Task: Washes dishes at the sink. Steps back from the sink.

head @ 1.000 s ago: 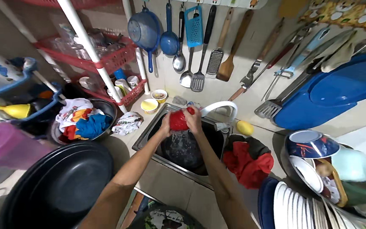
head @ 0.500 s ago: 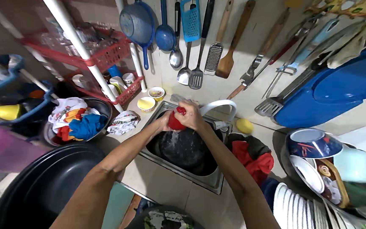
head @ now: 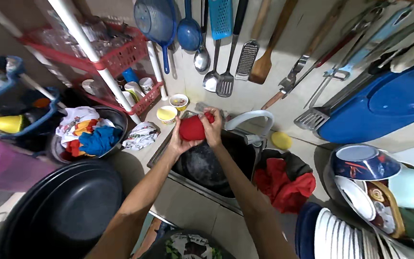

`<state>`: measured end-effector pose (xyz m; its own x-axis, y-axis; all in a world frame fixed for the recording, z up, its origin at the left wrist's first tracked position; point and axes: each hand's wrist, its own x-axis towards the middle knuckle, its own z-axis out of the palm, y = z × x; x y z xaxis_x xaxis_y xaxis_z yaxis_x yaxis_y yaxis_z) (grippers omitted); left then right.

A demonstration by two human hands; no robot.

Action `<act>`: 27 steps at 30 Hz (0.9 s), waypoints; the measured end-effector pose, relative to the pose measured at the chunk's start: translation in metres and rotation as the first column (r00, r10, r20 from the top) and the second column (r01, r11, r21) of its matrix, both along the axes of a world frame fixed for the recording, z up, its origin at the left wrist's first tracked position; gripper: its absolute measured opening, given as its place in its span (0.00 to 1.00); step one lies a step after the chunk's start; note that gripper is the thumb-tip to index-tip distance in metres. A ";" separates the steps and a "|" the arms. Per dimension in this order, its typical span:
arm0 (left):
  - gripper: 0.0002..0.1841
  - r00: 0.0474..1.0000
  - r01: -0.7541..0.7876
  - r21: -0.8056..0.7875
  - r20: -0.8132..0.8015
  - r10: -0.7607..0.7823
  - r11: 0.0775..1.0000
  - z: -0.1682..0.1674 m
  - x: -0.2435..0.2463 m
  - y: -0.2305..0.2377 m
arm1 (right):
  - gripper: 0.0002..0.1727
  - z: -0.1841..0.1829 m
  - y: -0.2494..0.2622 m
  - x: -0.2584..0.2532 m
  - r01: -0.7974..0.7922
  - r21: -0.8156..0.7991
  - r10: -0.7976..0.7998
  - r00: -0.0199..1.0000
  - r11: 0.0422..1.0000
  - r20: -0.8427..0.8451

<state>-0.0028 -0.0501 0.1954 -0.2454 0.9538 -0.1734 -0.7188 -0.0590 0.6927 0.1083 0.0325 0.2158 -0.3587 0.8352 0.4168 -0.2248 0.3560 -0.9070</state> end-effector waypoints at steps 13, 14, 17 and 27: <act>0.31 0.983 0.182 -0.107 0.037 -0.179 0.977 -0.022 0.007 -0.004 | 0.11 -0.020 -0.033 0.015 0.042 0.474 -0.100 0.990 0.879 0.098; 0.31 0.960 0.277 -0.052 0.048 -0.275 0.959 -0.024 0.003 0.000 | 0.11 -0.016 -0.037 0.018 0.010 0.583 -0.105 0.986 0.812 0.129; 0.32 0.910 0.416 0.044 -0.014 -0.415 0.909 -0.015 0.005 0.007 | 0.11 -0.009 -0.052 0.028 -0.068 0.812 -0.160 0.968 0.579 0.195; 0.13 0.344 0.568 -0.537 -0.533 -0.773 0.624 0.036 0.022 0.040 | 0.03 -0.034 -0.071 0.045 -0.369 0.886 -0.285 0.850 0.280 0.443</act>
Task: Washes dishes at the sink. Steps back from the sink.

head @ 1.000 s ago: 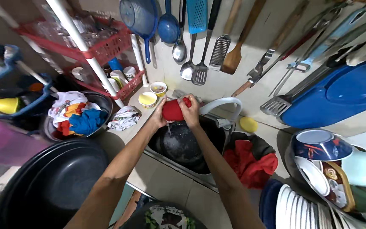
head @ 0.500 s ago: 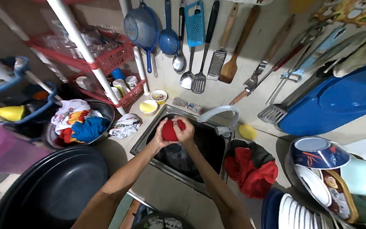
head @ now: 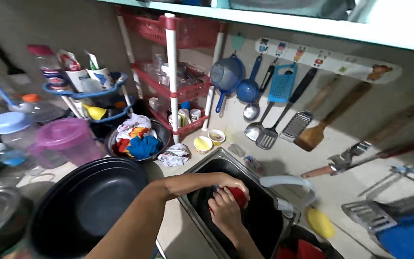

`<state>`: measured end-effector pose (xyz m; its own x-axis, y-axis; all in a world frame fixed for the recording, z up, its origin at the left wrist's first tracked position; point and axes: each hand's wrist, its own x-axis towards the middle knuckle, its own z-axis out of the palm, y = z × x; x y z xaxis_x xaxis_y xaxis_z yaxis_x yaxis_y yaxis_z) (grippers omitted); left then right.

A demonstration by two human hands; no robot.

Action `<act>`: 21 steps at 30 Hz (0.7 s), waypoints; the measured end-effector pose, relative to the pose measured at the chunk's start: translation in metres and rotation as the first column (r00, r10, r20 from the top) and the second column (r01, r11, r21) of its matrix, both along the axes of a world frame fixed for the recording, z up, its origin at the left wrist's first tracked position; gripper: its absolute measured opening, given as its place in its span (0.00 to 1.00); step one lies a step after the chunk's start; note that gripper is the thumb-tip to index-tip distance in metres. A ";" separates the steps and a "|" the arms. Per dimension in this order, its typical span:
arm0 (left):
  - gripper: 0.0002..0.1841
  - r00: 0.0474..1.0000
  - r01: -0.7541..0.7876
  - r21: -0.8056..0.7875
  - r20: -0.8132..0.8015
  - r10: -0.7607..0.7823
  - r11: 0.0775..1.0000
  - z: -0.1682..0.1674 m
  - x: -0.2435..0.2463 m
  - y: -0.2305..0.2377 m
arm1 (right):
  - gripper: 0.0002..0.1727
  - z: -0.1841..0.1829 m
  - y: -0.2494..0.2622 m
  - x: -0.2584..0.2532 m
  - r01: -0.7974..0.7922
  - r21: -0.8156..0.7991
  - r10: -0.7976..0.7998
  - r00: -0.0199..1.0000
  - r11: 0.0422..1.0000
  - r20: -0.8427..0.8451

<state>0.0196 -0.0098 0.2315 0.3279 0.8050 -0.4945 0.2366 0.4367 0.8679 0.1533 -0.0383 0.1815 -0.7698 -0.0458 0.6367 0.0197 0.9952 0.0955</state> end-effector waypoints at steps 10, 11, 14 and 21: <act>0.30 0.820 0.011 -0.058 -0.571 -0.042 0.998 -0.040 0.030 0.013 | 0.09 -0.046 0.005 -0.007 0.095 -0.109 -0.056 0.948 0.989 0.314; 0.30 0.827 -0.049 -0.114 -0.562 -0.024 0.992 -0.037 0.030 0.010 | 0.08 -0.053 0.006 -0.008 0.073 -0.099 -0.043 0.959 0.992 0.279; 0.29 0.903 -0.205 -0.162 -0.412 0.123 0.965 -0.045 0.015 0.005 | 0.04 -0.072 0.013 -0.010 -0.056 -0.093 0.065 0.994 0.994 0.093; 0.37 0.361 -0.766 -0.358 0.449 0.817 0.535 -0.078 0.004 -0.070 | 0.17 -0.056 0.037 -0.013 0.046 -0.336 -0.134 0.960 0.941 -0.246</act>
